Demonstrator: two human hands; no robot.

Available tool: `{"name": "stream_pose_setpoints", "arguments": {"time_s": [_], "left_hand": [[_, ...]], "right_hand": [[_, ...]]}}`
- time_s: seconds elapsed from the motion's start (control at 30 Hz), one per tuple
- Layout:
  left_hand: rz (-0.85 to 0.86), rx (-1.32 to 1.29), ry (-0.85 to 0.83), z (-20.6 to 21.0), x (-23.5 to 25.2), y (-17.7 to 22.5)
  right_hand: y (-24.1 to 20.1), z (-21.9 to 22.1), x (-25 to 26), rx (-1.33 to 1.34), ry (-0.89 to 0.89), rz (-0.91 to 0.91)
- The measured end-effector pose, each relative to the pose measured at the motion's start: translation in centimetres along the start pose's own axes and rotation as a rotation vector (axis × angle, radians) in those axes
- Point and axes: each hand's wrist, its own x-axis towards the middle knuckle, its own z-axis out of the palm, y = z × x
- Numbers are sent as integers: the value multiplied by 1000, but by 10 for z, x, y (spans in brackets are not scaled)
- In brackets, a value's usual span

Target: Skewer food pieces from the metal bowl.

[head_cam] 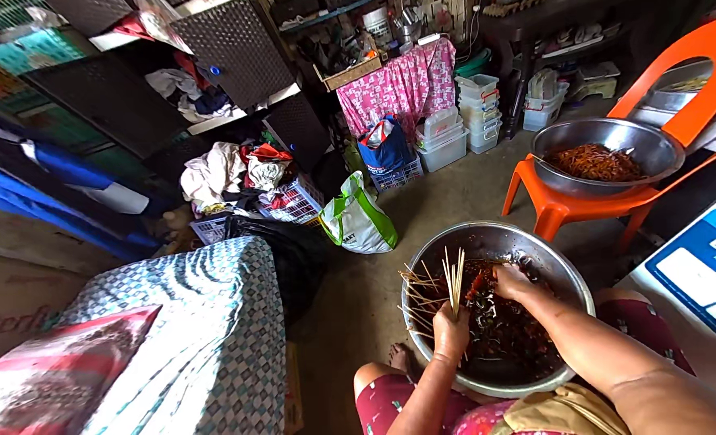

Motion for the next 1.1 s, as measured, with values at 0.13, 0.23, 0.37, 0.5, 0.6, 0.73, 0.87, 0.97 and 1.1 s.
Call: {"name": "stream_pose_setpoints", "arguments": {"time_s": [0.13,0.23,0.37,0.5,0.6,0.73,0.87,0.97,1.1], "left_hand": [[6,-3,4,0,1,-2],[-2,-1,-1,0,2,-2],[-10,3,-11,0,1,-1],[-5,3,-7,1,0,-3],[-5,0,-5,1,-3,-2],[1,4,1,1,-3,-1],[1,8,-3,0,-5,1],[29,-1,8,0,-5,0],[51,-9,14,1,-3,-1]], "right_hand": [[-1,-7,-12,-72,36,176],[-4,-12,-20,-148,-71,267],[-3,-10,-18,-163,-179,191],[5,-6,-8,-47,-136,147],[8,-6,-1,122,-70,97],[11,-7,6,525,69,-24],[1,-11,-5,1084,-20,-21],[4,-7,2,1354,-97,-45],[13,2,18,1584,-180,-31]]}}
